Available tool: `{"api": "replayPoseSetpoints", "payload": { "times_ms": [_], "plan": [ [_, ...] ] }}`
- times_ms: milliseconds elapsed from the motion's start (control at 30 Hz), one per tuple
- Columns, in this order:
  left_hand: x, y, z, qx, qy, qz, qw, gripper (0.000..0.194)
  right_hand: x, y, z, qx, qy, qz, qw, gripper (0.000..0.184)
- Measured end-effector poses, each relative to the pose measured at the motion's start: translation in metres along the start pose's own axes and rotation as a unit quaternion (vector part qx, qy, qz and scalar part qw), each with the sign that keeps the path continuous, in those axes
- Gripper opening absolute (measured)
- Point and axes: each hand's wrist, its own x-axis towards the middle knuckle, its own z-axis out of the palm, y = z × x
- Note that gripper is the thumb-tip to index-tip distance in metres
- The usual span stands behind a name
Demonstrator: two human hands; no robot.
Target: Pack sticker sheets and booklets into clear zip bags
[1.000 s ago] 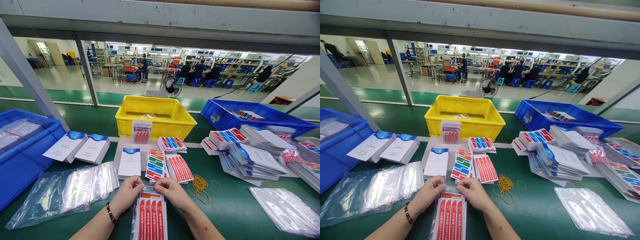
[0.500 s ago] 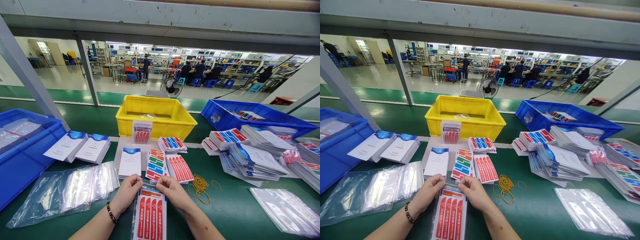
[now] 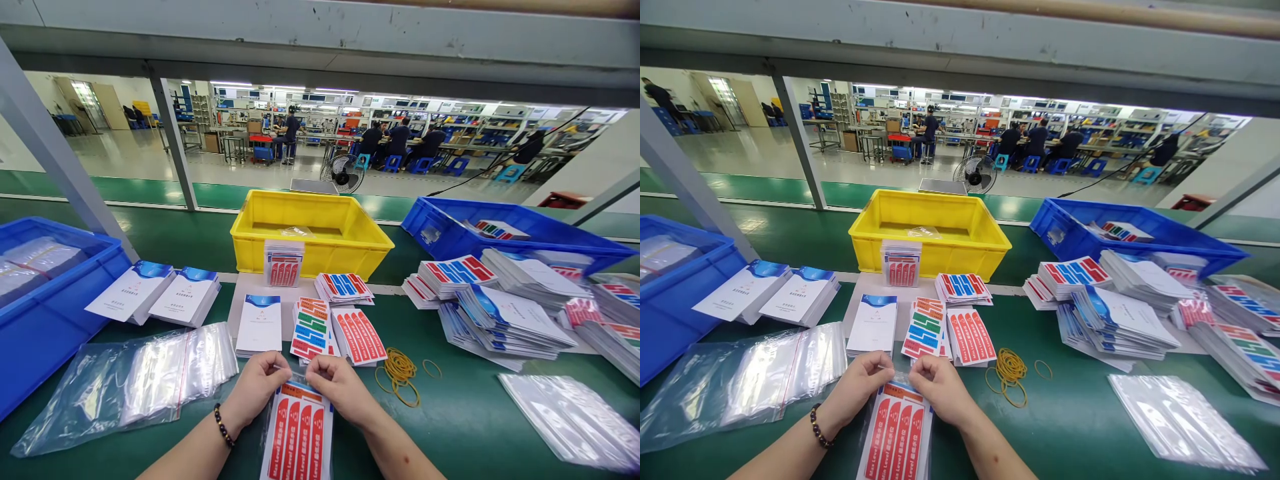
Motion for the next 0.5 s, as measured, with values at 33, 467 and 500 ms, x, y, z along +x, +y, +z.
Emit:
{"api": "replayPoseSetpoints", "payload": {
  "times_ms": [33,467,500],
  "plan": [
    [0.001,-0.001,0.001,0.005,-0.003,0.004,1.0,0.026,0.0,0.001,0.001,0.0,-0.003,0.002,1.0,0.02],
    [0.001,-0.005,0.007,0.053,0.001,0.011,0.999,0.018,0.0,0.01,0.011,-0.093,0.005,-0.019,0.995,0.015],
    [0.001,-0.005,0.007,0.055,0.0,0.013,0.998,0.018,-0.001,0.009,0.011,-0.1,0.005,-0.024,0.995,0.015]
  ]
}}
